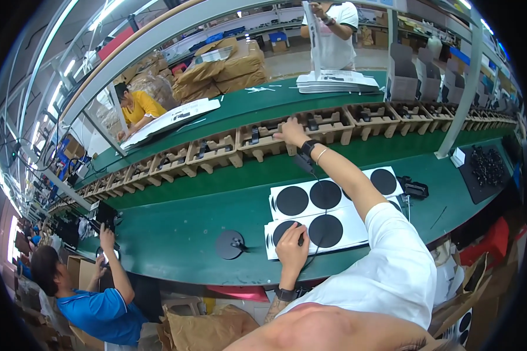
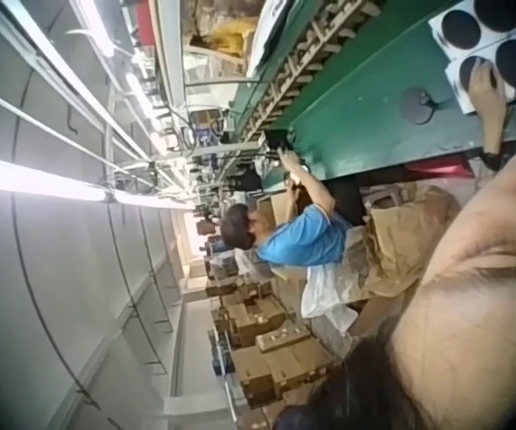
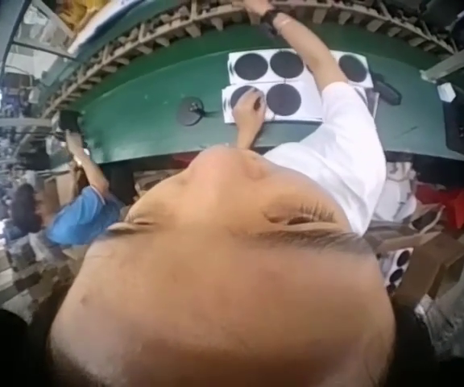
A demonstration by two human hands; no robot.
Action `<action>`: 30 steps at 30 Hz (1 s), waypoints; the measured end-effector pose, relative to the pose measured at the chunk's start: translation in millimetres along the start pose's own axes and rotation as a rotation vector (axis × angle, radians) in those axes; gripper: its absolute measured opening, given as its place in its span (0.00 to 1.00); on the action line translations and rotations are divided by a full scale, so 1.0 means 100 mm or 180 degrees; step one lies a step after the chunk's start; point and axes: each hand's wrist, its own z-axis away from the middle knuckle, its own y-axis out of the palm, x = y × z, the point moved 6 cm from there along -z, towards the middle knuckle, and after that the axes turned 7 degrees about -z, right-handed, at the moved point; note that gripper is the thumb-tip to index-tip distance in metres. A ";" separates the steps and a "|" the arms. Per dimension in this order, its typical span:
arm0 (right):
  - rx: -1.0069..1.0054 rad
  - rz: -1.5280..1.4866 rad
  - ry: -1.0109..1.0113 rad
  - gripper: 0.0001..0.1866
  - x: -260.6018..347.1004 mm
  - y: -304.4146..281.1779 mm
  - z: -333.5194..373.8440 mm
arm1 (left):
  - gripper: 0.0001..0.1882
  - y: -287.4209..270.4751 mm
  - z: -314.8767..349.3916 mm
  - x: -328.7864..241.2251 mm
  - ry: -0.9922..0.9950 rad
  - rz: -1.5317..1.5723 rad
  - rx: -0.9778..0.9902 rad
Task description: The person peels a black circular sticker from a sheet, presses it onto the flat surface of a plastic stand, and smooths it down by hand. They then place the assembled stand into a cardboard tray on the conveyor belt and repeat the process.
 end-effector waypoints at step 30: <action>-0.0430 -0.1255 -0.0689 0.13 -1.79 -1.34 3.61 | 0.06 0.72 -0.08 -0.26 0.0064 -0.0191 0.0137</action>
